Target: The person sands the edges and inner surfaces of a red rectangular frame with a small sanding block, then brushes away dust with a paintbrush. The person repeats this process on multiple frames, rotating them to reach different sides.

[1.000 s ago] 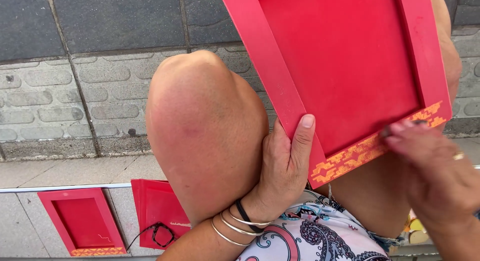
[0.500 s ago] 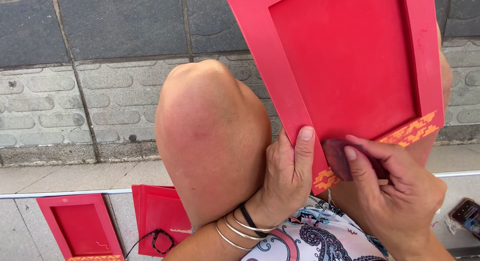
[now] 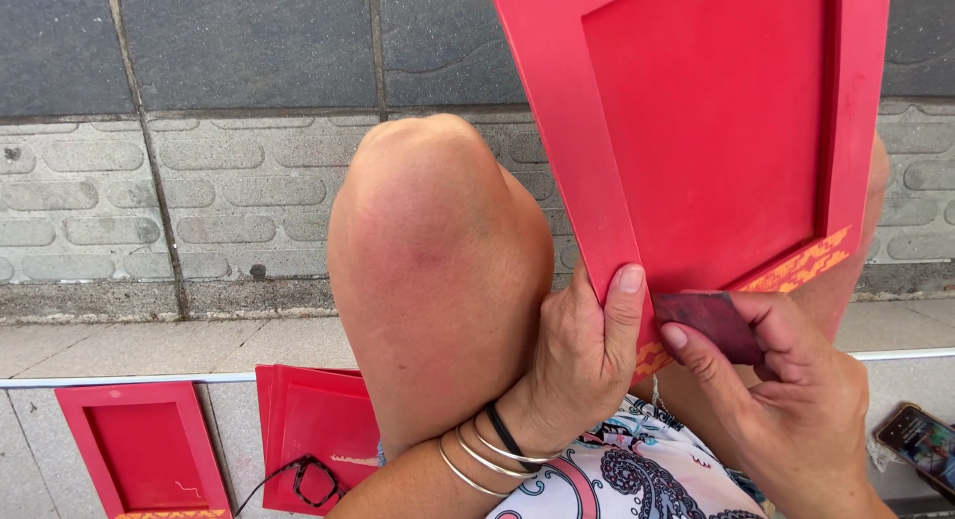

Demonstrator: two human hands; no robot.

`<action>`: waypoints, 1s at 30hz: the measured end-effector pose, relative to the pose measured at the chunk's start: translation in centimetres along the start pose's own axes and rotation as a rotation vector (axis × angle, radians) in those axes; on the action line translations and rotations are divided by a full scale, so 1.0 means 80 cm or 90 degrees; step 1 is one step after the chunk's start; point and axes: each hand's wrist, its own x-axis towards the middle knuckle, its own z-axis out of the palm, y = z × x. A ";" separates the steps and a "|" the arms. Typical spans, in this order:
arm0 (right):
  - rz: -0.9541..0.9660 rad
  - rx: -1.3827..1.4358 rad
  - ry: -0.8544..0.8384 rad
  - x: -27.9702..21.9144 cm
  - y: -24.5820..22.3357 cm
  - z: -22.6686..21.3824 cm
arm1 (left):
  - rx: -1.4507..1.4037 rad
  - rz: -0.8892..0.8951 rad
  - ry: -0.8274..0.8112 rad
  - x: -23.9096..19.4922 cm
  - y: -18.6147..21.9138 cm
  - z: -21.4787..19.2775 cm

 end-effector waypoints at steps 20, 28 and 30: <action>0.088 0.296 0.062 0.010 -0.016 0.008 | 0.003 0.026 -0.041 -0.006 0.001 -0.001; 0.103 0.331 -0.050 0.011 -0.015 -0.009 | -0.010 0.001 -0.022 -0.001 0.004 -0.003; 0.103 0.289 -0.080 0.017 -0.022 -0.020 | -0.010 0.000 -0.020 -0.001 0.004 -0.004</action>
